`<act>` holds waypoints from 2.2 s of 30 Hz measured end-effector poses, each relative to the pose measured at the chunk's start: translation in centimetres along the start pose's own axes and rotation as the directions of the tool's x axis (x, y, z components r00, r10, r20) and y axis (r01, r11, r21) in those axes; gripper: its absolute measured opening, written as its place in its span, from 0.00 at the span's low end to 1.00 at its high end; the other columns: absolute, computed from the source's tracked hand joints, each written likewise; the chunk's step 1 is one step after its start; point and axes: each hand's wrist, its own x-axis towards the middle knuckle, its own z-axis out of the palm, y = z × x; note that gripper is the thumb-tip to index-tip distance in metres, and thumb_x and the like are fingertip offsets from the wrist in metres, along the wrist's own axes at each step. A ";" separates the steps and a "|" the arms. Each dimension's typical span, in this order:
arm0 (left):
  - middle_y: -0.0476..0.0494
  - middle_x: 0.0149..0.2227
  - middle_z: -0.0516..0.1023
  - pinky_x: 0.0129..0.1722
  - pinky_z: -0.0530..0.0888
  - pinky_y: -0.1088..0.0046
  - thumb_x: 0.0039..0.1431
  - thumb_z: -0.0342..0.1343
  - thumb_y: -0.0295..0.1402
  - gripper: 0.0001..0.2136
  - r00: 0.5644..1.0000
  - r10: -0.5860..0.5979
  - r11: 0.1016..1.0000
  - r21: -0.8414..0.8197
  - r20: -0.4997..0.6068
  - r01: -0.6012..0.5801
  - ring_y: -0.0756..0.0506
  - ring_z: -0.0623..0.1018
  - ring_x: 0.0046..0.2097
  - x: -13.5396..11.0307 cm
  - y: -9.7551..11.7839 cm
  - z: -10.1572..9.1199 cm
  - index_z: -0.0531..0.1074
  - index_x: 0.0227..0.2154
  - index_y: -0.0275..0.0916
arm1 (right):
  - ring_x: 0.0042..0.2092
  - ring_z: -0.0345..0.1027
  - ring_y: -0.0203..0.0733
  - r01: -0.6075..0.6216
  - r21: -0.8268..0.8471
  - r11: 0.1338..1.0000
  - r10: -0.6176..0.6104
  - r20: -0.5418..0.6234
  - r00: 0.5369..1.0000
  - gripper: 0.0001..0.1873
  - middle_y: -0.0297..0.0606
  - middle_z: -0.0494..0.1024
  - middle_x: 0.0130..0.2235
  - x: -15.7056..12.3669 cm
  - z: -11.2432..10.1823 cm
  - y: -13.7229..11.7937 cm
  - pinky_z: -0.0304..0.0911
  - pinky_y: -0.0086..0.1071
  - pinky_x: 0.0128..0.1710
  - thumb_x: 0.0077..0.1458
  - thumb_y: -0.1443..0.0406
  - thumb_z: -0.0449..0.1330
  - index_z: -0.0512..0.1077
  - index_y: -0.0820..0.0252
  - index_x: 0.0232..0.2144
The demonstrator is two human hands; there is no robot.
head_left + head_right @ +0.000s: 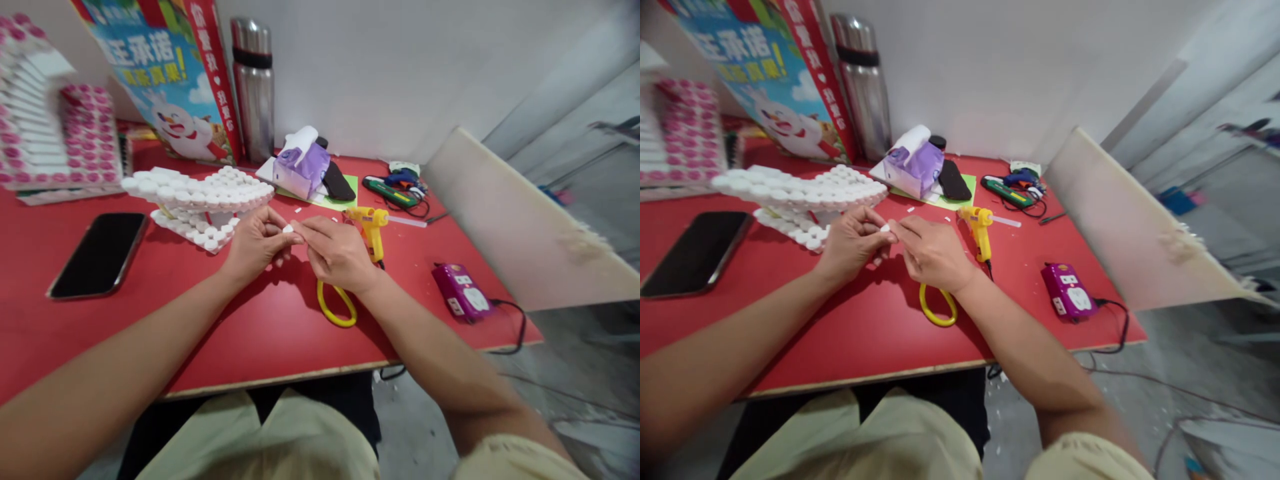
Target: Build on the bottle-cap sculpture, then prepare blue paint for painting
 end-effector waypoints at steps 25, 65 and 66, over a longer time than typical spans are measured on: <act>0.51 0.20 0.78 0.18 0.64 0.78 0.46 0.74 0.31 0.17 0.991 0.130 0.991 0.044 -0.045 -0.128 0.52 0.72 0.17 -0.2 0.3 0.1 0.68 0.29 0.40 | 0.42 0.79 0.40 -0.017 0.285 0.958 0.061 -0.146 0.987 0.25 0.41 0.83 0.43 0.3 -1.0 0.3 0.74 0.34 0.40 0.57 0.76 0.53 0.82 0.53 0.48; 0.44 0.25 0.72 0.19 0.67 0.81 0.62 0.54 0.24 0.08 0.797 -0.449 0.533 -0.594 0.404 0.602 0.55 0.65 0.21 0.3 0.9 0.1 0.75 0.29 0.28 | 0.29 0.68 0.32 -0.346 0.468 0.813 0.418 -0.056 0.907 0.06 0.35 0.80 0.37 0.7 0.4 0.1 0.66 0.29 0.30 0.61 0.65 0.62 0.77 0.59 0.41; 0.43 0.25 0.73 0.19 0.67 0.80 0.61 0.54 0.23 0.08 0.796 -0.458 0.533 -0.593 0.397 0.603 0.55 0.66 0.21 0.2 0.9 0.1 0.75 0.29 0.28 | 0.28 0.67 0.32 -0.338 0.450 0.827 0.403 -0.055 0.913 0.06 0.35 0.80 0.36 0.7 0.3 0.1 0.65 0.29 0.30 0.61 0.65 0.62 0.77 0.59 0.40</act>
